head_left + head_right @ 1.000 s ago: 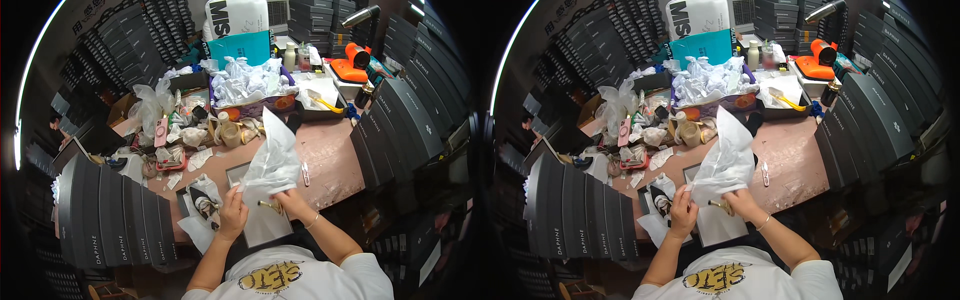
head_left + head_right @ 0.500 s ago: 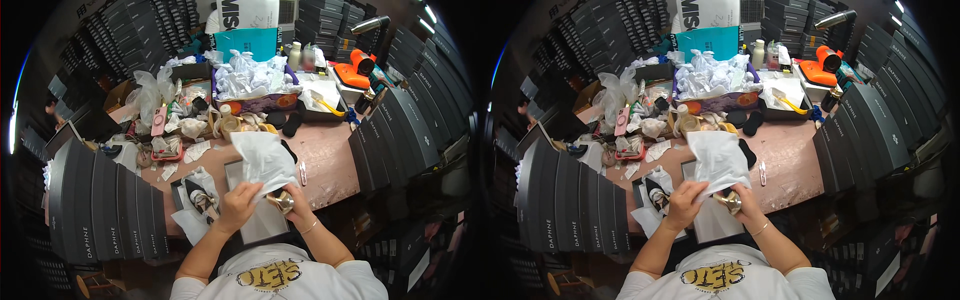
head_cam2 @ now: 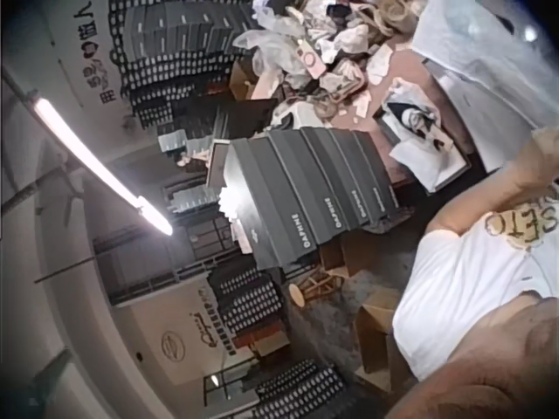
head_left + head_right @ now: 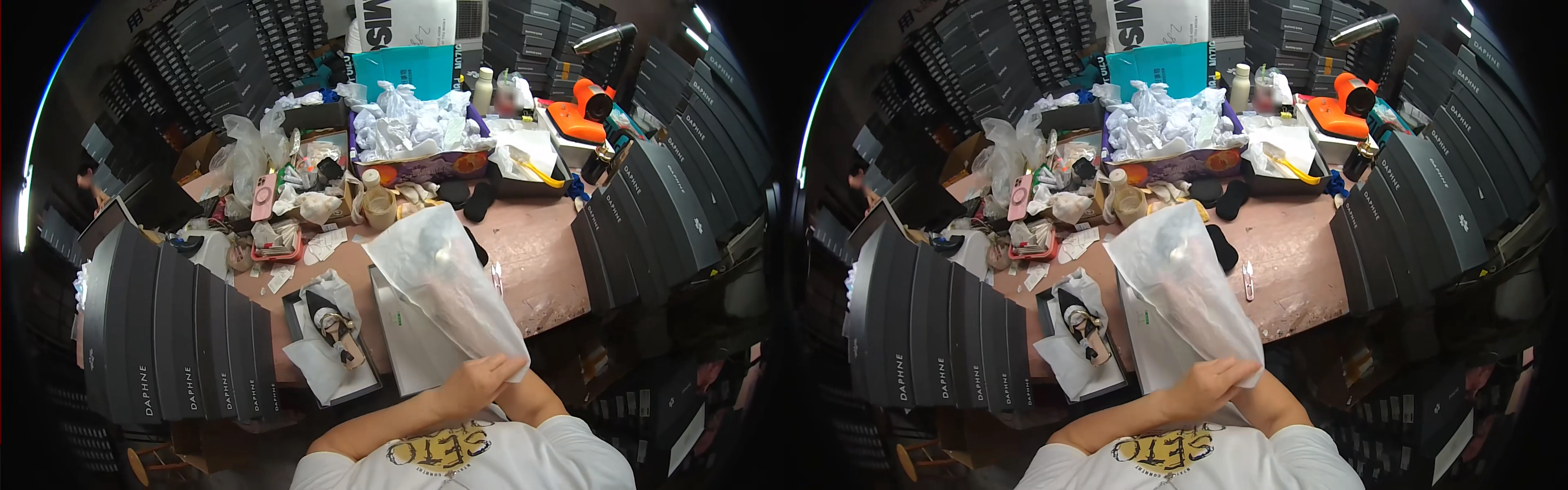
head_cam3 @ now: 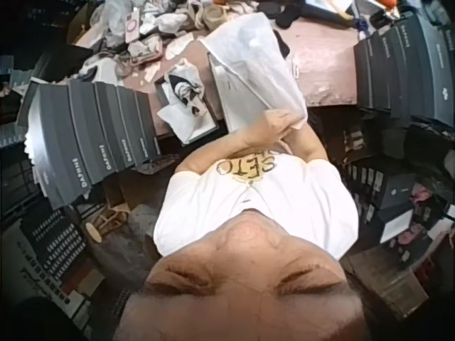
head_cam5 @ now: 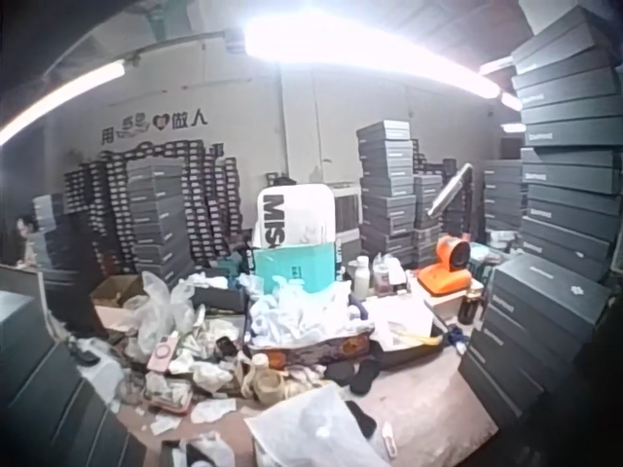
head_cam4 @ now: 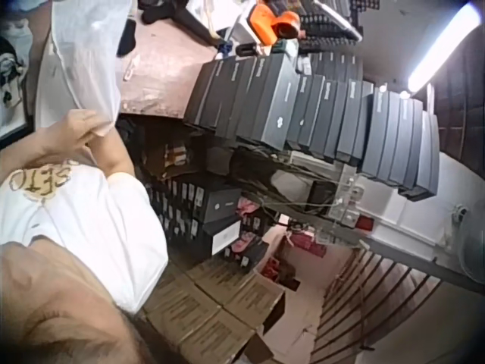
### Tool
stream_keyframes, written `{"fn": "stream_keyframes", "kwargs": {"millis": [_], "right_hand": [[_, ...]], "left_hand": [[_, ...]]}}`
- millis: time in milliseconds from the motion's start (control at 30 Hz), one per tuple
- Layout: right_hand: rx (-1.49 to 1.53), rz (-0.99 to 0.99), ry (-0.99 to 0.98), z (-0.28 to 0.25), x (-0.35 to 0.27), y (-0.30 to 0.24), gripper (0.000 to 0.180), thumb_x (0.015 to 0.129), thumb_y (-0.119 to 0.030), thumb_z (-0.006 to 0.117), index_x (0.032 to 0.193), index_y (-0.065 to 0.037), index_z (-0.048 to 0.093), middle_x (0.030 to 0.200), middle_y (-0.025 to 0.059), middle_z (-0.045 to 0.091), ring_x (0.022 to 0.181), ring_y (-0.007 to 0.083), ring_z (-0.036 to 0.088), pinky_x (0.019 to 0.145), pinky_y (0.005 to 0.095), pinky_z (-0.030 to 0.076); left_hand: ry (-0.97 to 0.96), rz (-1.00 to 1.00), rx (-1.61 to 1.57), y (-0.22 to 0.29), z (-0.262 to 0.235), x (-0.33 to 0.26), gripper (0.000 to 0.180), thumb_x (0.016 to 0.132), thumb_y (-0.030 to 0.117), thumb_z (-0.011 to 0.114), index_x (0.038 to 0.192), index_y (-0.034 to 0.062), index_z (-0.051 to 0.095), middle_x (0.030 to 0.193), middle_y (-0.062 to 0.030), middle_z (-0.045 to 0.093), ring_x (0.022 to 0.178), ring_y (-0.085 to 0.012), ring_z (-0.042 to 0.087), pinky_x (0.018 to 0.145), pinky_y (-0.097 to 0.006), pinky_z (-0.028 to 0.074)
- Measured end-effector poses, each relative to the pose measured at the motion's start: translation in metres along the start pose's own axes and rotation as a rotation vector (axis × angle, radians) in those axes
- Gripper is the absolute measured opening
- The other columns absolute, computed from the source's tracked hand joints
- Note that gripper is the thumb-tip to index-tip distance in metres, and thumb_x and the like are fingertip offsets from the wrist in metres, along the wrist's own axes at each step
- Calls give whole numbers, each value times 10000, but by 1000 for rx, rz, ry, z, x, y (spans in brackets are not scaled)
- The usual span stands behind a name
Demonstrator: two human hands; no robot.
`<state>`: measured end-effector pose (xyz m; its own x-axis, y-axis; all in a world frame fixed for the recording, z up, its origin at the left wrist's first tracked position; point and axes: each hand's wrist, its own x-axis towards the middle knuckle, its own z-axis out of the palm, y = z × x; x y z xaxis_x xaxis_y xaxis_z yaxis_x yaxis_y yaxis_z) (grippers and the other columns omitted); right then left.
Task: Packaging pairs of high-heeled shoes into boxes using tissue paper and protective bags.
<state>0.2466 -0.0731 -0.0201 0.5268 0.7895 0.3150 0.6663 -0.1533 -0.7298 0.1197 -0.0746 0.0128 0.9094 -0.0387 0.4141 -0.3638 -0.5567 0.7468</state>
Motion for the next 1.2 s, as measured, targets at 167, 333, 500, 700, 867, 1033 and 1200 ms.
{"fn": "stream_keyframes", "kwargs": {"millis": [167,333,500,700,867,1033,1200], "right_hand": [[410,9,-43,2,-22,-34,452,833,-97,641,1265,-43,519,1239,195,554,1171,334,528,1030,394,382],[357,-72,-116,41,-27,-46,445,808,-90,664,1236,-42,552,1210,192,581,1142,333,555,1005,392,402],[295,-209,-430,3,-46,-43,438,784,-83,686,1208,-41,585,1182,190,607,1113,332,582,979,390,422],[387,8,133,-77,-30,-58,442,778,-72,692,1195,21,575,1057,154,651,914,224,631,784,302,498],[637,348,-373,-3,-39,-14,397,811,-107,652,1168,36,552,956,112,650,769,139,589,698,263,482],[1123,621,-51,-19,-41,32,368,865,-173,613,1184,-12,530,1069,91,626,968,165,619,785,296,507],[1403,426,6,-42,-72,-7,600,891,-331,612,1355,-28,382,1312,94,494,1227,209,467,1009,377,406]], "left_hand": [[806,-565,-554,-28,-40,-58,1034,761,446,765,1483,61,132,1465,-200,260,1357,-322,292,1098,-462,266],[929,-751,-1530,-87,-51,-56,631,859,344,693,1366,77,427,1319,-59,526,1211,-219,490,1022,-397,404],[1064,-692,-1380,-98,-85,-69,514,883,259,678,1320,73,481,1307,-56,539,1187,-218,512,995,-385,432],[1235,-578,-970,-93,-85,-54,623,855,161,714,1366,86,366,1260,-64,519,1151,-198,507,991,-350,412],[1165,-466,-779,-57,-55,-16,680,830,50,711,1374,72,304,1298,-83,465,1174,-179,475,974,-311,417],[969,-476,-835,-53,-12,-13,808,811,15,711,1425,68,189,1344,-117,410,1219,-193,446,1000,-322,408],[671,-350,-391,-48,20,-36,928,774,-57,667,1478,58,73,1368,-188,395,1264,-285,430,1063,-374,349]]}}
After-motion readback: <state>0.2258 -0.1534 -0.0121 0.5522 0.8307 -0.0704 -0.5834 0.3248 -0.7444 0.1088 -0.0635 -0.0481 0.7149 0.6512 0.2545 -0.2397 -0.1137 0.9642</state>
